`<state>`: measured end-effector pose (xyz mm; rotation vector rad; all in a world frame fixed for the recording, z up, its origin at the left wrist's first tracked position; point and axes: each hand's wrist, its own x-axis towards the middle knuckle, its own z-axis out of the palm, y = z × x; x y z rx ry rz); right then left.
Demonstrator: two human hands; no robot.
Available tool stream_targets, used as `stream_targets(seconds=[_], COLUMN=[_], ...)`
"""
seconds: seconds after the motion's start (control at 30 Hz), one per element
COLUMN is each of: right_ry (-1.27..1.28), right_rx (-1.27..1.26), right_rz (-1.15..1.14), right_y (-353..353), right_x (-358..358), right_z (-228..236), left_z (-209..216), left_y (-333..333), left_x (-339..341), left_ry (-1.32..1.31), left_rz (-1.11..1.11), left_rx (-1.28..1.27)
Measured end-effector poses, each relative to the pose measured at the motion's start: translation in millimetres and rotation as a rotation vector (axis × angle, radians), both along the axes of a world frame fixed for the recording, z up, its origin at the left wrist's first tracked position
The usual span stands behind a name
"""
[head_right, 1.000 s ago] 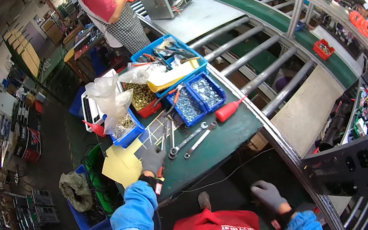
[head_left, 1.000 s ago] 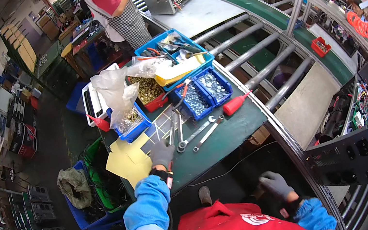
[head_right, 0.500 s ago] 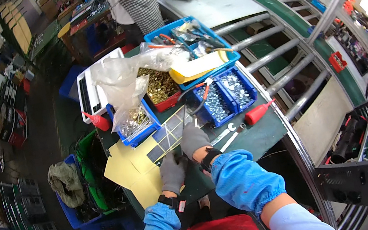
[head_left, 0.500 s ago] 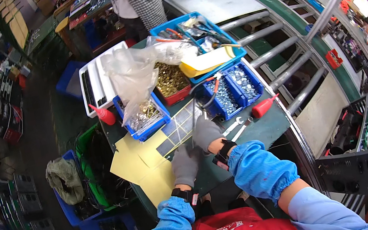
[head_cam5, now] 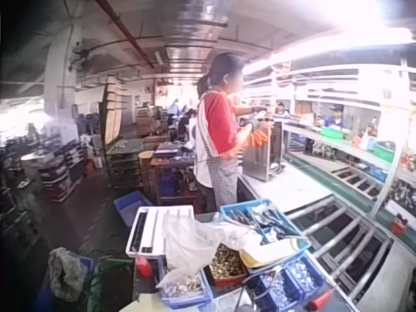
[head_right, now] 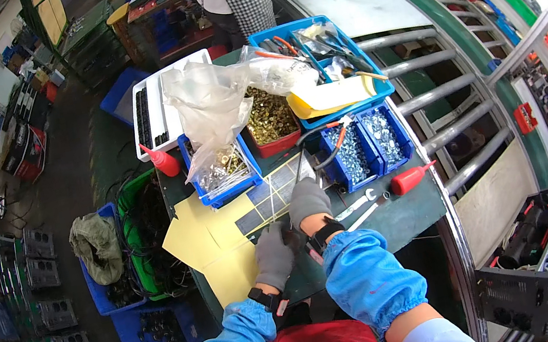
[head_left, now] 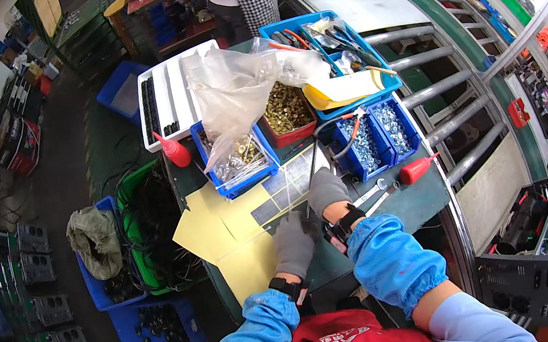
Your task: Assembling an electronic inverter unit on a production line by installing internal components and securing the chassis.
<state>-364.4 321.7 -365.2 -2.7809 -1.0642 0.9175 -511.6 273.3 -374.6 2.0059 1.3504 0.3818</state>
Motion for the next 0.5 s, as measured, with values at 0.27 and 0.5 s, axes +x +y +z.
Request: stream_targets(seconds=[0.27,0.5], right_ry=[0.151,0.64], right_rx=[0.273,0.294], right_rz=[-0.147,0.035], right_y=[-30.8,-42.6], right_x=[15.4,5.0], right_z=[43.4,64.0], left_z=[6.2,16.2], left_y=[1.1,-15.2], left_x=[2.3,6.8], left_ry=[0.117,0.046], left_rz=[-0.037,-0.157], left_rx=[-0.024,-0.042])
